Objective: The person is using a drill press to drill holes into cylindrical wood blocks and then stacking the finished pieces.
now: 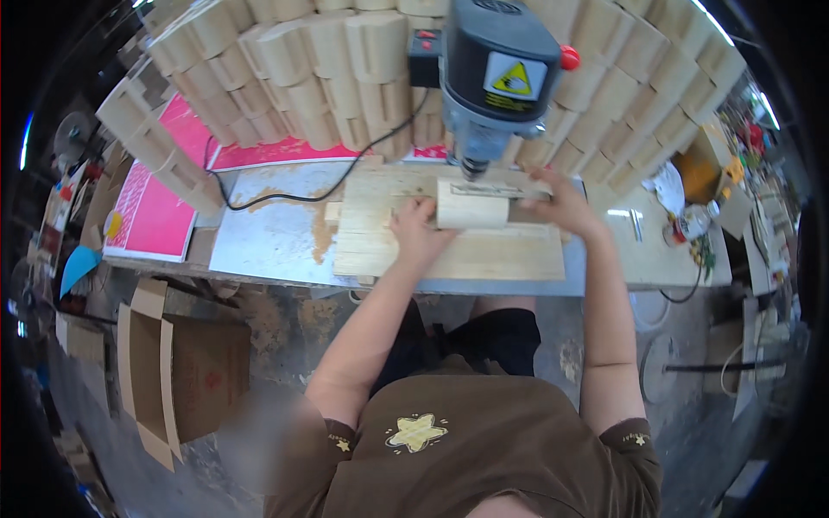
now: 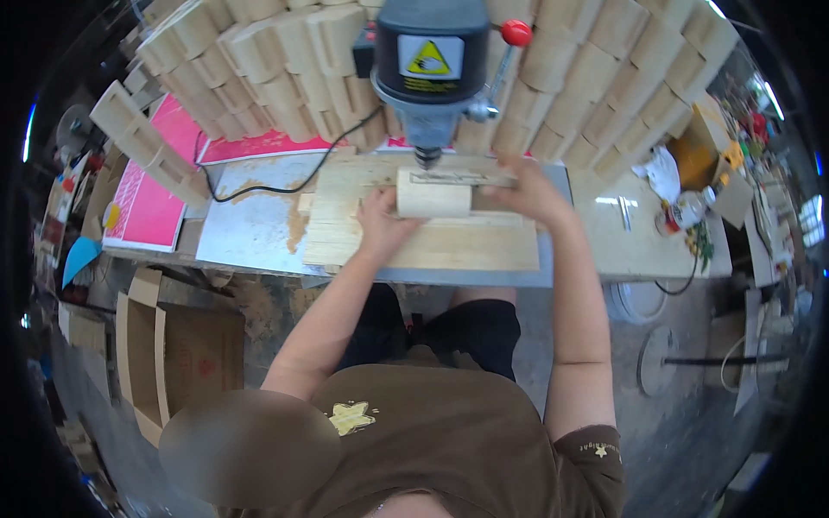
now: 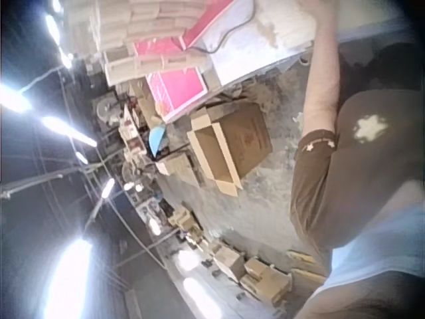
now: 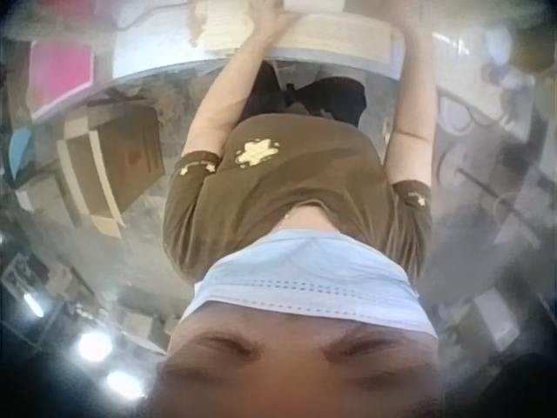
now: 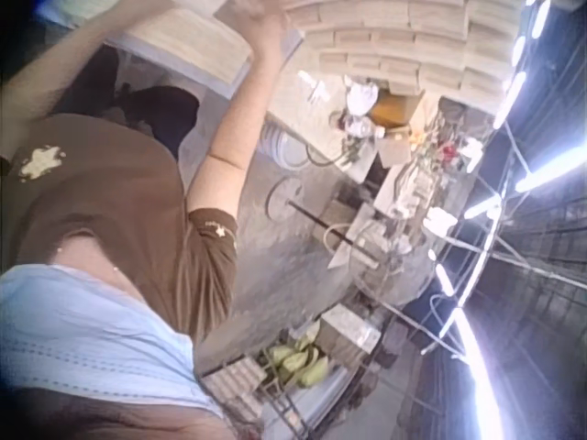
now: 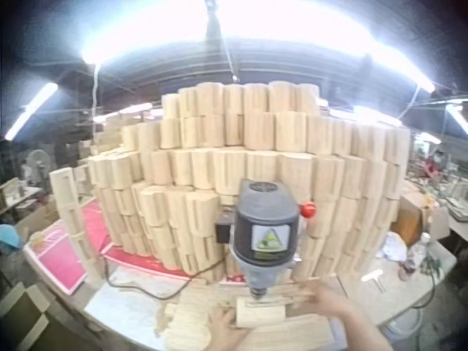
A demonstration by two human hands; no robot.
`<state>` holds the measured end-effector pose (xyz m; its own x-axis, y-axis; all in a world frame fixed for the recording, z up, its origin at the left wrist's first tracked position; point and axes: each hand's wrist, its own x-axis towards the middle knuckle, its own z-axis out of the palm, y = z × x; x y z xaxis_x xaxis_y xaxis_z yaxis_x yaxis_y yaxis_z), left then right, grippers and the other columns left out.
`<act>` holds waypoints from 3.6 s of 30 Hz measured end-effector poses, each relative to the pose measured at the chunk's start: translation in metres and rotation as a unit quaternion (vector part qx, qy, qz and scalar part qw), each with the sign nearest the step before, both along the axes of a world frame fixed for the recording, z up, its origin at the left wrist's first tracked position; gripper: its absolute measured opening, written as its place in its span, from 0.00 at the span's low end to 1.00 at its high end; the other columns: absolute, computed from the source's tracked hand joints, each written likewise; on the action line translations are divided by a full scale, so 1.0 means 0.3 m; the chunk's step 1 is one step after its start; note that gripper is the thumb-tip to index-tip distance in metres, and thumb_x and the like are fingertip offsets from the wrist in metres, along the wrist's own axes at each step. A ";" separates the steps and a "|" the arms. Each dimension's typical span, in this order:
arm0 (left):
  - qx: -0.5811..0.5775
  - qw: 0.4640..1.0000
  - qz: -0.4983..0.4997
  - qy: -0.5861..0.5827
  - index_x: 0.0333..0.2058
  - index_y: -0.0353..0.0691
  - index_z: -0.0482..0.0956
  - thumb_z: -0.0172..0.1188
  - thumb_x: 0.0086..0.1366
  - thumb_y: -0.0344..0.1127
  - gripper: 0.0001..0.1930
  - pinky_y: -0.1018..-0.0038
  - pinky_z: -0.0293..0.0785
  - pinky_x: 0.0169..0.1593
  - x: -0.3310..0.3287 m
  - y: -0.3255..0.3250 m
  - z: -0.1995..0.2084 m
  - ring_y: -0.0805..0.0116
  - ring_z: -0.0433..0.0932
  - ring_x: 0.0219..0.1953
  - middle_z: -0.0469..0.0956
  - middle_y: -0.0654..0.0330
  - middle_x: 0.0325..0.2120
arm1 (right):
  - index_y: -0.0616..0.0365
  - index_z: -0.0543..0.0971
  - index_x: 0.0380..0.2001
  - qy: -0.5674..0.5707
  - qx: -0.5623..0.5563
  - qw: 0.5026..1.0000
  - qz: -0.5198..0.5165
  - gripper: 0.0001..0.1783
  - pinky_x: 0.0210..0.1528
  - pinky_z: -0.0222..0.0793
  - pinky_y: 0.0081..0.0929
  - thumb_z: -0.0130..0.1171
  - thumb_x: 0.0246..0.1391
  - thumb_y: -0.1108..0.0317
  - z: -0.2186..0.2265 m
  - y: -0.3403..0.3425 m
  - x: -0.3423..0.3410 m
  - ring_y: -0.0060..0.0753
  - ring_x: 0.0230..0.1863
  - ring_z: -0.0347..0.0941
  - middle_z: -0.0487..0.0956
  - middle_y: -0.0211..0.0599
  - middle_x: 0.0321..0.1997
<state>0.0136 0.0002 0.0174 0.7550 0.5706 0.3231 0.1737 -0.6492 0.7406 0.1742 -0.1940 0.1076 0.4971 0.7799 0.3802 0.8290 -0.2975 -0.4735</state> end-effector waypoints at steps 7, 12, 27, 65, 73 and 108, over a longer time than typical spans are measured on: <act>-0.009 0.985 -0.104 -0.135 0.34 0.40 0.77 0.74 0.34 0.30 0.24 0.70 0.67 0.47 -0.156 0.176 0.101 0.63 0.69 0.44 0.69 0.61 0.36 | 0.66 0.75 0.42 0.139 -0.041 0.989 -0.032 0.18 0.46 0.66 0.30 0.60 0.48 0.70 -0.025 -0.137 -0.127 0.36 0.42 0.72 0.76 0.43 0.38; -0.398 0.901 -0.067 -0.160 0.41 0.36 0.75 0.68 0.47 0.31 0.20 0.73 0.73 0.42 -0.345 0.424 0.236 0.70 0.75 0.40 0.77 0.61 0.34 | 0.66 0.76 0.39 0.254 0.008 0.966 -0.048 0.15 0.42 0.65 0.24 0.61 0.46 0.73 0.002 -0.267 -0.196 0.30 0.36 0.71 0.76 0.38 0.32; 0.064 0.940 0.336 0.004 0.39 0.30 0.76 0.68 0.38 0.31 0.25 0.65 0.65 0.56 -0.628 0.690 0.241 0.48 0.66 0.52 0.58 0.44 0.54 | 0.63 0.78 0.33 0.179 0.024 0.983 -0.021 0.13 0.38 0.64 0.27 0.62 0.39 0.78 -0.040 -0.177 -0.277 0.36 0.34 0.69 0.74 0.39 0.28; -0.020 0.925 -0.120 -0.359 0.53 0.34 0.64 0.63 0.54 0.30 0.28 0.66 0.70 0.47 -0.460 0.230 0.712 0.63 0.76 0.39 0.73 0.49 0.43 | 0.53 0.79 0.39 0.091 0.085 0.992 0.019 0.19 0.43 0.67 0.37 0.66 0.39 0.64 -0.120 -0.143 -0.255 0.46 0.42 0.71 0.76 0.39 0.35; -0.017 0.713 -0.645 -0.274 0.33 0.38 0.79 0.59 0.59 0.30 0.04 0.62 0.70 0.45 -0.437 -0.080 0.969 0.60 0.80 0.32 0.79 0.57 0.32 | 0.55 0.79 0.37 0.119 0.043 0.992 -0.005 0.18 0.41 0.68 0.36 0.66 0.38 0.68 -0.062 -0.194 -0.277 0.46 0.39 0.72 0.76 0.40 0.33; 0.102 0.938 0.172 -0.283 0.51 0.36 0.68 0.69 0.48 0.44 0.33 0.70 0.70 0.47 0.164 1.161 1.091 0.62 0.74 0.42 0.71 0.50 0.46 | 0.55 0.80 0.32 0.118 0.034 0.992 -0.017 0.17 0.32 0.66 0.33 0.69 0.31 0.69 -0.069 -0.182 -0.259 0.42 0.30 0.70 0.74 0.36 0.25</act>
